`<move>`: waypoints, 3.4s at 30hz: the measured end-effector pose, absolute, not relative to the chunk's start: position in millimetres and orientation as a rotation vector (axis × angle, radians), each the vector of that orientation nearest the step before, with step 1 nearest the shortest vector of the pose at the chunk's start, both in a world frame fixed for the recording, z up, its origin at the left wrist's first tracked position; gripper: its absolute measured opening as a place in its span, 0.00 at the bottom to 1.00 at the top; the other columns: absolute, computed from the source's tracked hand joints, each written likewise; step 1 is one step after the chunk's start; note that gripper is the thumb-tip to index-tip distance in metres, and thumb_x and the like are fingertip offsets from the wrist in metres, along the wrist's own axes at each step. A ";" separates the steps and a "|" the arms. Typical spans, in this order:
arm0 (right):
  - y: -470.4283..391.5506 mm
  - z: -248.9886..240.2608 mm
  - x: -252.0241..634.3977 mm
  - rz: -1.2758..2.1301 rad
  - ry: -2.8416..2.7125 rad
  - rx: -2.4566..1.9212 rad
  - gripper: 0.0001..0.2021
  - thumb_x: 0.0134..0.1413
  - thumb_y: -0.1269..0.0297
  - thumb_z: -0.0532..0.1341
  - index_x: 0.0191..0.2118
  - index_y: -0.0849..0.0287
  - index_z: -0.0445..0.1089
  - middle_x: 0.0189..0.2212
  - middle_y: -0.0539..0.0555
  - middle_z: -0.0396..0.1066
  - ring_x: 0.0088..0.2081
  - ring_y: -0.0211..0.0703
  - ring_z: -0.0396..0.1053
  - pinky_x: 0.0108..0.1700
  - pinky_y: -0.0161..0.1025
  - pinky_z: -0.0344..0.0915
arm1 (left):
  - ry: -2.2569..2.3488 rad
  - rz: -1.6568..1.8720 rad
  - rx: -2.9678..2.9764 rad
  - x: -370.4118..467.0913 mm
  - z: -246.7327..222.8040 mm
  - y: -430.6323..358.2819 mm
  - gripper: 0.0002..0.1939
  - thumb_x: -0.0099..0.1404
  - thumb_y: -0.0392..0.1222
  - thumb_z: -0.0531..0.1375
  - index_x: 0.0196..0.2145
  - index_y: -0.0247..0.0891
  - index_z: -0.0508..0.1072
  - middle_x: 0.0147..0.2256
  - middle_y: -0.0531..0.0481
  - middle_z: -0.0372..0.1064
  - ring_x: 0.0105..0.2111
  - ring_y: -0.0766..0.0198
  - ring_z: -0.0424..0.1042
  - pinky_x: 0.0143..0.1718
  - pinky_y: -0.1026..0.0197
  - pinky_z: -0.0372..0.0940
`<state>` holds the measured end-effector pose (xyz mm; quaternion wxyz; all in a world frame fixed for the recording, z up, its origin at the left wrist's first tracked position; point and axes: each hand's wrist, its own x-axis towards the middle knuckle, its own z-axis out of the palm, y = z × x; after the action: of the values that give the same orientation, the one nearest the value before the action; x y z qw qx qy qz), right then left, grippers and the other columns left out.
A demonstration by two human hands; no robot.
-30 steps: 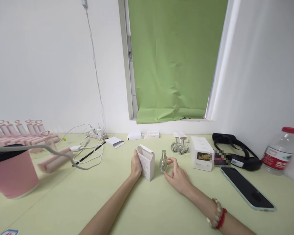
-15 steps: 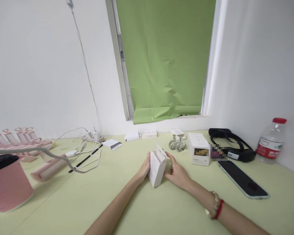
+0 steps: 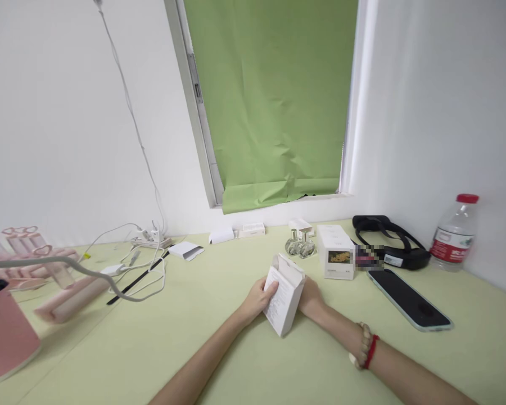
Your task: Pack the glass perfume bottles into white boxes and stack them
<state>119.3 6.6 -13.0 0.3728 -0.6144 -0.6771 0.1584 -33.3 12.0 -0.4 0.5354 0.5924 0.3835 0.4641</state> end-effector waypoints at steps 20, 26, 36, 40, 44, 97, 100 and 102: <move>-10.8 12.7 137.2 -0.424 -2.145 -0.555 0.08 0.58 0.66 0.54 0.37 0.46 0.69 0.42 0.46 0.72 0.49 0.35 0.66 0.54 0.41 0.61 | 1.124 1.602 1.630 -46.8 11.0 17.2 0.17 0.60 0.51 0.55 0.44 0.41 0.64 0.40 0.49 0.66 0.41 0.62 0.65 0.43 0.63 0.57; -14.1 21.4 136.5 -0.546 -1.891 -0.496 0.12 0.60 0.70 0.51 0.47 0.54 0.64 0.40 0.51 0.73 0.47 0.36 0.68 0.49 0.38 0.65 | 0.995 1.356 1.840 -45.5 1.2 16.4 0.15 0.62 0.52 0.52 0.41 0.40 0.64 0.36 0.49 0.66 0.37 0.61 0.65 0.42 0.61 0.58; -6.9 26.8 146.2 -0.311 -1.519 -0.588 0.29 0.53 0.67 0.60 0.60 0.54 0.51 0.43 0.56 0.70 0.45 0.45 0.69 0.46 0.42 0.69 | 1.112 0.910 2.145 -36.8 2.4 5.5 0.21 0.66 0.52 0.44 0.50 0.37 0.56 0.38 0.47 0.66 0.37 0.61 0.65 0.41 0.57 0.59; -7.0 26.7 147.4 -0.416 -1.647 -0.537 0.32 0.54 0.67 0.59 0.62 0.53 0.45 0.44 0.57 0.69 0.47 0.45 0.67 0.46 0.43 0.68 | 1.116 0.879 2.196 -35.1 0.6 4.5 0.20 0.66 0.52 0.43 0.50 0.37 0.56 0.35 0.49 0.67 0.35 0.61 0.66 0.39 0.58 0.60; -8.6 27.2 143.5 -0.446 -1.704 -0.571 0.32 0.56 0.68 0.57 0.63 0.50 0.42 0.42 0.55 0.69 0.44 0.45 0.67 0.44 0.44 0.68 | 1.108 0.906 2.189 -33.0 0.7 3.6 0.21 0.66 0.51 0.44 0.52 0.37 0.56 0.35 0.49 0.67 0.33 0.63 0.65 0.36 0.60 0.61; -8.3 22.7 144.9 -0.533 -1.843 -0.661 0.08 0.52 0.73 0.54 0.36 0.58 0.67 0.27 0.50 0.72 0.31 0.39 0.62 0.36 0.39 0.56 | 1.153 0.902 2.314 -28.1 -3.1 -2.8 0.17 0.66 0.51 0.42 0.44 0.37 0.59 0.33 0.51 0.65 0.29 0.64 0.64 0.35 0.61 0.59; -8.4 21.7 144.8 -0.514 -1.814 -0.671 0.09 0.52 0.73 0.53 0.38 0.57 0.67 0.31 0.51 0.72 0.34 0.40 0.64 0.38 0.40 0.56 | 1.193 0.960 2.316 -29.6 -4.4 -2.2 0.17 0.66 0.51 0.42 0.42 0.37 0.60 0.30 0.52 0.64 0.27 0.65 0.63 0.32 0.62 0.58; -7.4 21.2 146.1 -0.496 -1.757 -0.727 0.09 0.53 0.73 0.53 0.38 0.57 0.67 0.32 0.52 0.71 0.35 0.41 0.65 0.40 0.41 0.56 | 1.205 0.995 2.296 -30.4 -3.9 -2.2 0.17 0.66 0.51 0.42 0.42 0.37 0.60 0.29 0.53 0.64 0.26 0.66 0.63 0.30 0.62 0.58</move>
<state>146.1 -7.4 21.2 0.5549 -0.3077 -0.7439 -0.2099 -30.4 -2.2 -3.9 0.1814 0.8130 0.4267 0.3522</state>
